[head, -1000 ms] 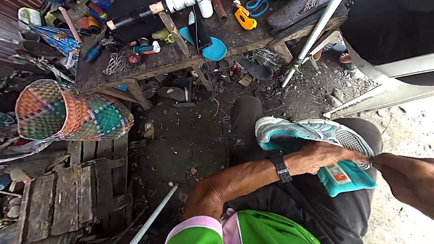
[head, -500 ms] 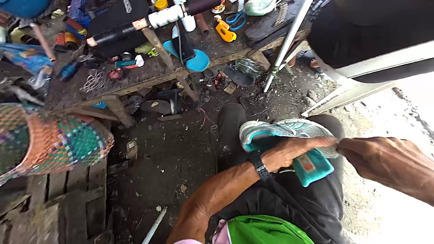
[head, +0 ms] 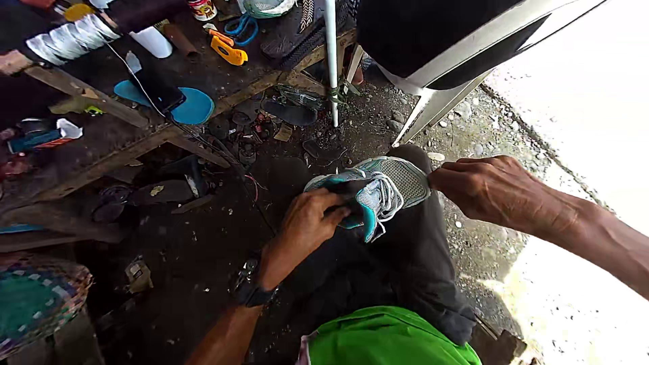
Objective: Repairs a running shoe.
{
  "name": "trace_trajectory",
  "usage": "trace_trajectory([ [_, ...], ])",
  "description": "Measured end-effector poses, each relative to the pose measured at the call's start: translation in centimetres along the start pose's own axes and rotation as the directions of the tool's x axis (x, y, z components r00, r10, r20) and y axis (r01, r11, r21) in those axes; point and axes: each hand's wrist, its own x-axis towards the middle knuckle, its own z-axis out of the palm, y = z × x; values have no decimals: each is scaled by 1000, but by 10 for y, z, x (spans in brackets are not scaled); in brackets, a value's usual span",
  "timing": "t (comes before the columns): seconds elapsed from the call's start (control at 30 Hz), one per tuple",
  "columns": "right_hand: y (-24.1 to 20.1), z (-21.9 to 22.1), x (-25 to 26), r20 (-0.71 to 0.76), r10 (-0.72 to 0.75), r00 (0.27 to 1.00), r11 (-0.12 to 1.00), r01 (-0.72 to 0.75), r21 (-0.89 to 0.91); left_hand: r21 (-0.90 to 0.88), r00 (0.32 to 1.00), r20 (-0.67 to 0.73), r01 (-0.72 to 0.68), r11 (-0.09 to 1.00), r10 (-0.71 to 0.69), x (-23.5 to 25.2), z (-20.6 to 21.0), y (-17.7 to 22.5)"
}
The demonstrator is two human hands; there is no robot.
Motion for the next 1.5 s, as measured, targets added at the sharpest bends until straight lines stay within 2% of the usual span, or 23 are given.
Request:
trace_trajectory([
  [0.13, 3, 4, -3, -8, 20, 1000, 1000, -20, 22, -268, 994, -103, -70, 961, 43, -6, -24, -19],
  [0.17, 4, 4, -3, -6, 24, 1000, 1000, -24, 20, -378, 990, -125, -107, 920, 64, -7, -29, -23],
  [0.2, 4, 4, -3, -2, 27, 1000, 999, -27, 17, -545, 987, -132, -153, 825, 96, -8, -31, -28],
  [0.23, 4, 4, -3, 6, 28, 1000, 999, -28, 16, -752, 982, -128, -187, 632, 139, -9, -28, -33],
  [0.27, 3, 4, -2, 8, 25, 1000, 1000, -25, 13, -916, 973, -123, -187, 356, 194, -9, -21, -36],
  [0.3, 3, 4, 0, 8, 22, 1000, 1000, -22, 8, -985, 962, -119, -145, 91, 245, -8, -12, -36],
  [0.33, 2, 3, 2, 7, 18, 1000, 1000, -18, 4, -993, 954, -115, -100, -68, 276, -6, -3, -35],
  [0.37, 1, 3, 4, 4, 10, 1000, 1000, -10, 4, -992, 955, -106, -82, -96, 277, -4, 4, -36],
  [0.4, -1, 3, 6, 5, 5, 1000, 1000, -5, 5, -995, 965, -92, -97, 10, 247, -2, 8, -38],
  [0.43, -2, 2, 8, 11, 5, 1000, 1000, -6, 7, -966, 979, -72, -116, 231, 190, 2, 10, -39],
  [0.5, -2, 1, 10, 30, 11, 999, 1000, -11, 16, -714, 995, -41, -94, 693, 93, 14, 17, -26],
  [0.53, -2, 1, 11, 56, 18, 998, 1000, -20, 22, -542, 999, -27, -46, 839, 38, 20, 23, -16],
  [0.6, -3, 3, 11, 95, 22, 995, 999, -25, 38, -324, 997, -38, 49, 945, -65, 31, 35, 0],
  [0.67, -4, 5, 10, 118, 25, 993, 998, -31, 47, -313, 987, -82, 108, 943, -140, 42, 45, 13],
  [0.73, -4, 5, 10, 86, 21, 996, 1000, -23, 16, -454, 982, -93, 106, 885, -166, 51, 53, 19],
  [0.83, -1, 3, 12, 52, 16, 999, 1000, -16, 2, -614, 989, -42, 87, 784, -142, 46, 47, 22],
  [0.93, 1, 4, 12, 43, 13, 999, 1000, -13, -11, -661, 987, 43, 145, 736, -156, 39, 41, 24],
  [0.97, 0, 6, 11, 20, 11, 1000, 1000, -10, -29, -647, 982, 68, 177, 741, -175, 38, 40, 26],
  [1.03, -1, 11, 10, -24, 10, 1000, 998, -11, -58, -540, 987, 74, 161, 826, -144, 38, 40, 19],
  [1.13, 3, 9, 12, -58, 39, 998, 998, -42, -50, -315, 996, 81, 6, 949, 21, 42, 27, 4],
  [1.23, 1, -1, 7, 14, 105, 994, 994, -106, 19, -242, 979, 153, -99, 965, 139, 33, 8, -2],
  [1.37, 4, -2, 4, -2, 108, 994, 993, -108, 47, -404, 973, 140, -115, 908, 186, 18, -5, -2],
  [1.5, 3, -2, 2, -7, 101, 995, 995, -100, 22, -651, 996, 64, -9, 759, 67, -8, 9, 1],
])
